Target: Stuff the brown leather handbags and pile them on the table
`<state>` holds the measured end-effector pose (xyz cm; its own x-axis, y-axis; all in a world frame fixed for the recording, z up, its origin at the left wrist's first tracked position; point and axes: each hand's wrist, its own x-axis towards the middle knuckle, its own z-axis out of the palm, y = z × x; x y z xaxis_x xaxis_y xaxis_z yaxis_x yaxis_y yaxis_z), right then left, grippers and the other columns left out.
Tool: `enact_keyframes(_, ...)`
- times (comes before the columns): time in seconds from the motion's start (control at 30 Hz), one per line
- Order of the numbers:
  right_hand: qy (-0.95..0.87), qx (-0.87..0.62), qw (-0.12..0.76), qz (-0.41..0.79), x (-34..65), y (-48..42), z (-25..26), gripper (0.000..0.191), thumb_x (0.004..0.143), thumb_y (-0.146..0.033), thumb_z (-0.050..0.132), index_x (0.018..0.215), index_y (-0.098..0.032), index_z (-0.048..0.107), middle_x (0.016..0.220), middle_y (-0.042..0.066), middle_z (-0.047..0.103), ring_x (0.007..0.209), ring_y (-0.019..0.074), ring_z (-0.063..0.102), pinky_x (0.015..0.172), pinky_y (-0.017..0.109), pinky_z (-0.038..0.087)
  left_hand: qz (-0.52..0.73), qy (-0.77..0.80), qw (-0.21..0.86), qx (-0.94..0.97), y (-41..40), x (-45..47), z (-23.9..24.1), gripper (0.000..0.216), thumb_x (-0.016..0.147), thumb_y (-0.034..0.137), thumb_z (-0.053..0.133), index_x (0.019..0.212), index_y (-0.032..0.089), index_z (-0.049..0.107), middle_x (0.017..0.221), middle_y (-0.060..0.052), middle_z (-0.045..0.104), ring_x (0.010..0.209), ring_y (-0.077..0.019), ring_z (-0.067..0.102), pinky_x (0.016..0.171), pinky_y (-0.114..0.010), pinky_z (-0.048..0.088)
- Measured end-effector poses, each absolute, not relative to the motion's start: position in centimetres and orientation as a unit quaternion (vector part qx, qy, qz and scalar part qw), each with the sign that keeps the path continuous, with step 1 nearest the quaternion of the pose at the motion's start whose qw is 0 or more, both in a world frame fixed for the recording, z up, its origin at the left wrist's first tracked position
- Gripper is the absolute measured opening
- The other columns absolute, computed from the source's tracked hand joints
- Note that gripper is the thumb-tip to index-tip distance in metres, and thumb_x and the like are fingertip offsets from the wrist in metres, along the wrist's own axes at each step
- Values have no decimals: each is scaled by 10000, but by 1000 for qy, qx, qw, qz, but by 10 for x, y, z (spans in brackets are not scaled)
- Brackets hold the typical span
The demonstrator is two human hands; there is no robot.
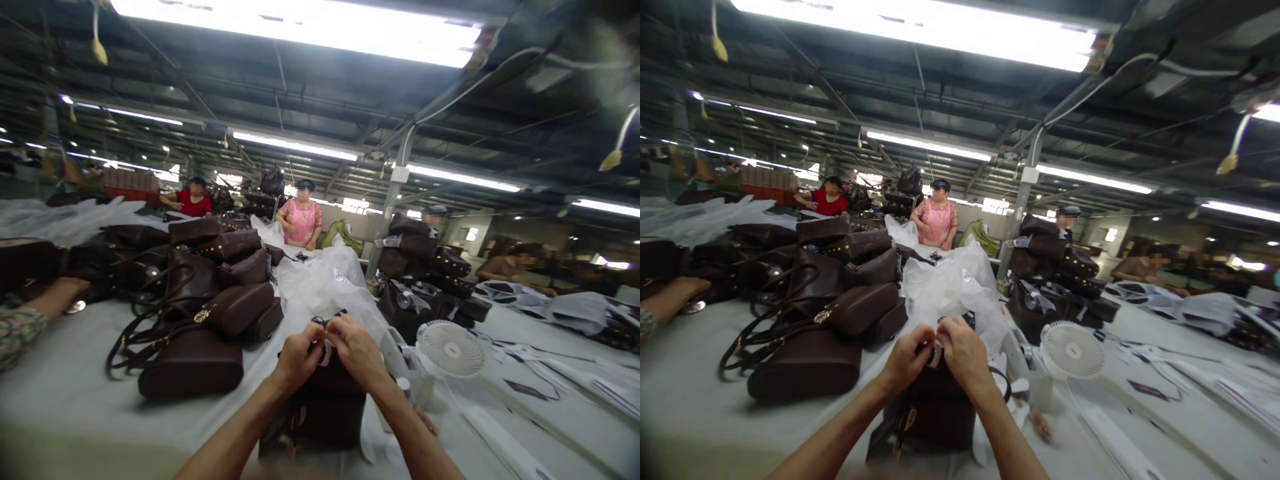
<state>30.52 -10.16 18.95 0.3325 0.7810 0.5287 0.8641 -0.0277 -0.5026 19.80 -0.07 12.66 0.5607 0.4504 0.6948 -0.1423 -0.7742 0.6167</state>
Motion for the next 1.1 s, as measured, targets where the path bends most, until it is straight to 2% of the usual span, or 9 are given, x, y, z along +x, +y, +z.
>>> enact_keyframes(0.1,-539,-748,373,-104,307,-94,201,148,843,-222,482,766,-215,608,782,31,628,752,181,561,663,270,371,426,74,326,841,1,195,132,137,841,155,449,878,195,575,728,7,603,662,-132,548,653,-219,408)
enact_keyframes(0.23,-511,-764,394,-28,313,-83,211,133,849,-199,462,750,-207,552,567,-26,563,569,145,550,617,258,381,374,31,348,859,6,191,143,178,904,236,444,935,194,614,777,-5,636,700,-133,569,687,-216,430)
enact_keyframes(0.3,-514,-751,413,34,315,-79,216,141,841,-160,441,733,-205,520,484,-57,523,482,127,534,581,244,395,342,-7,349,872,10,189,145,199,859,268,554,1031,197,624,898,-28,682,798,-160,612,765,-243,458)
enact_keyframes(0.37,-523,-737,423,64,316,-77,220,144,818,-132,453,704,-203,505,465,-65,526,461,115,535,562,230,407,321,-36,335,885,12,190,145,330,786,247,650,1111,196,618,1020,-53,698,909,-198,635,846,-282,466)
enact_keyframes(0.47,-518,-729,442,68,312,-74,224,145,806,-130,467,685,-202,501,483,-61,548,460,100,535,524,207,404,304,-36,295,905,14,192,141,335,768,188,656,1101,203,626,1071,-63,699,975,-218,644,884,-299,466)
enact_keyframes(0.6,-500,-728,465,62,302,-72,226,133,813,-138,456,708,-205,500,500,-58,543,434,96,515,470,197,371,280,6,222,934,15,196,145,309,792,153,626,1097,203,606,1077,-79,689,970,-235,646,873,-316,469)
enact_keyframes(0.77,-584,-703,399,-71,294,-69,230,107,790,-134,507,716,-205,536,616,-27,582,614,126,546,622,230,385,263,61,120,955,15,200,157,106,825,214,621,915,159,611,934,-110,665,948,-285,619,904,-403,442)
enact_keyframes(0.97,-588,-694,415,8,291,-66,225,142,790,-109,469,696,-203,520,531,-47,552,514,105,531,573,205,391,253,99,51,961,7,196,144,214,873,209,558,1083,167,548,954,-108,674,859,-261,636,761,-344,485)
enact_keyframes(1.1,-552,-704,447,3,288,-67,220,128,800,-136,473,699,-203,515,501,-68,514,415,80,495,469,180,375,237,49,89,966,-1,197,138,255,855,195,580,1106,186,540,929,-86,685,849,-255,643,749,-329,482)
